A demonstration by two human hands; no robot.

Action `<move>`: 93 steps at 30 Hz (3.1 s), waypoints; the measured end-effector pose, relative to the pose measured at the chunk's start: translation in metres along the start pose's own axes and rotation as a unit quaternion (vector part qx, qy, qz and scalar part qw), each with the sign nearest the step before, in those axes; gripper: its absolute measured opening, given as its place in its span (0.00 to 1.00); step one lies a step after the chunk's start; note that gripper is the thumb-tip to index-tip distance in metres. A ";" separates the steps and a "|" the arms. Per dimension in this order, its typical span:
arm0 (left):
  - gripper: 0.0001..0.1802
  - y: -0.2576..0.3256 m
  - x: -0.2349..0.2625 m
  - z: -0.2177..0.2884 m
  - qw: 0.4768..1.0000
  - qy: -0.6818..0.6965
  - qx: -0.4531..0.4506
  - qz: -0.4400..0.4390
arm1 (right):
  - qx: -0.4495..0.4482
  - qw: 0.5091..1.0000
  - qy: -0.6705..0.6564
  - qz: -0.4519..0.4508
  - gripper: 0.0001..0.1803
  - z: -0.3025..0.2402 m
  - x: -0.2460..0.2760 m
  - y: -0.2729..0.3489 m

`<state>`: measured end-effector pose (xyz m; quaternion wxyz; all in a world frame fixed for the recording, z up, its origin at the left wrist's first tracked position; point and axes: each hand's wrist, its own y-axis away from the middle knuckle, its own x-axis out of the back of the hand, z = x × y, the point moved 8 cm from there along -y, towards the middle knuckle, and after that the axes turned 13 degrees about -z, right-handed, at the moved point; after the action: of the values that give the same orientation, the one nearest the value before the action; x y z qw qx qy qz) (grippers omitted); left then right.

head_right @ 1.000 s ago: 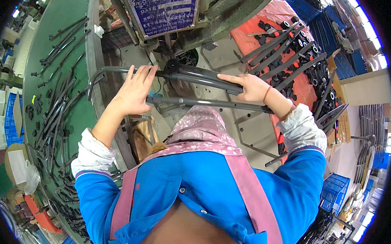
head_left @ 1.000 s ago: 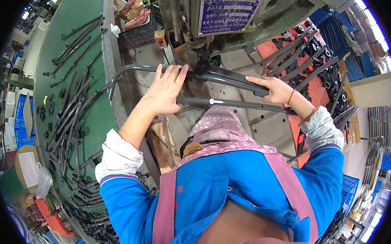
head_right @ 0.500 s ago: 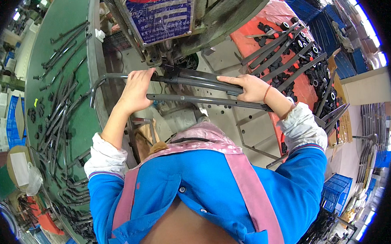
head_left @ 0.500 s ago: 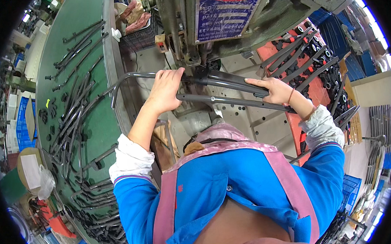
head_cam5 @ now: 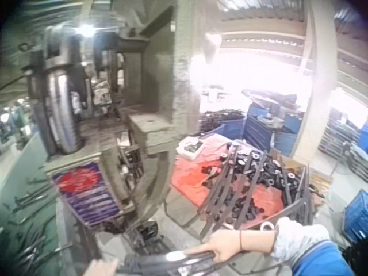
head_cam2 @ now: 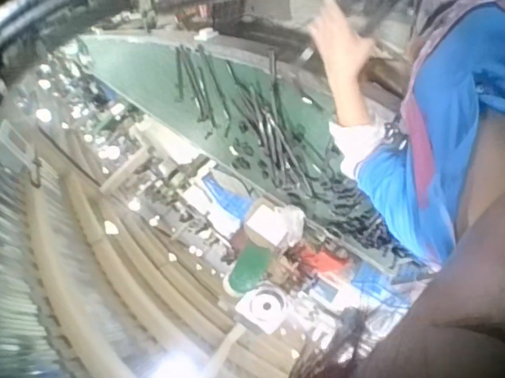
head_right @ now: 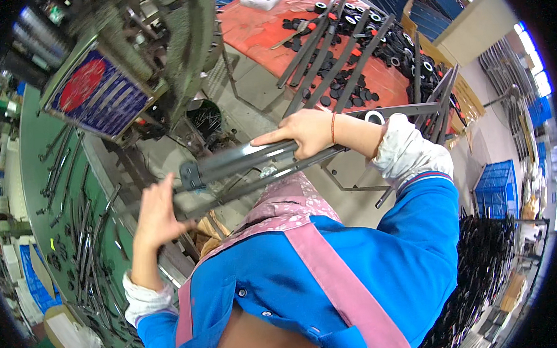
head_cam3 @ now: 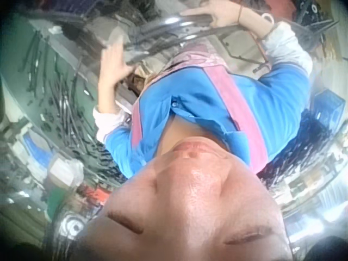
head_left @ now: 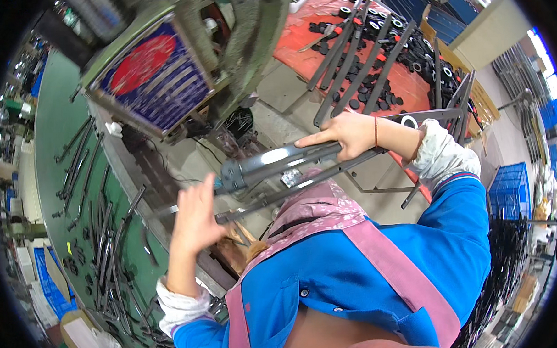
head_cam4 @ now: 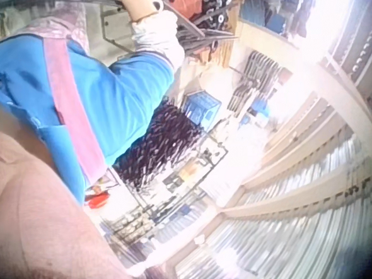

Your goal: The person assembles metal rods with black plastic components on a workbench. They pick up rods and plastic pieces, fit them together by hand, and place the assembled units on a red tray. The process repeats with multiple identical parts.

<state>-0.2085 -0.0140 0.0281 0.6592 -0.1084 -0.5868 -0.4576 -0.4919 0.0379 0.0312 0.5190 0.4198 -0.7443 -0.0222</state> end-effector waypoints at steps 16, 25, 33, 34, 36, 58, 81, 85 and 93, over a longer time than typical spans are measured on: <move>0.30 -0.092 -0.082 0.091 0.965 0.217 0.093 -0.115 | 0.037 0.995 -0.081 0.052 0.37 0.153 -0.075 0.042; 0.32 -0.107 -0.088 0.101 0.963 0.202 0.113 -0.137 | -0.279 0.948 0.092 0.124 0.17 0.269 -0.029 -0.015; 0.27 -0.113 -0.084 0.097 0.976 0.183 0.081 -0.089 | -0.285 0.938 -0.032 0.194 0.12 0.297 -0.028 -0.010; 0.26 -0.115 -0.081 0.098 0.974 0.195 0.076 -0.088 | -0.235 0.938 -0.092 0.236 0.11 0.288 -0.023 -0.005; 0.25 -0.116 -0.077 0.097 0.969 0.217 0.067 -0.092 | -0.132 0.917 -0.231 0.299 0.10 0.249 -0.018 0.002; 0.26 -0.124 -0.086 0.089 0.965 0.232 0.043 -0.113 | 0.039 0.909 -0.288 0.298 0.11 0.024 -0.040 -0.036; 0.25 -0.126 -0.085 0.089 0.957 0.231 0.113 -0.134 | -0.030 0.903 -0.251 0.348 0.07 0.032 -0.042 -0.032; 0.26 -0.119 -0.086 0.091 0.948 0.281 0.088 -0.122 | -0.026 0.918 -0.240 0.316 0.07 0.028 -0.043 -0.036; 0.26 -0.114 -0.086 0.096 0.965 0.247 0.051 -0.070 | 0.011 0.913 -0.344 0.218 0.05 0.053 -0.059 -0.053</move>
<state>-0.3474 0.0284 -0.0649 0.7544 0.0834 -0.4347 -0.4848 -0.4957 0.0201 -0.0624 0.2177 0.2189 -0.9502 -0.0433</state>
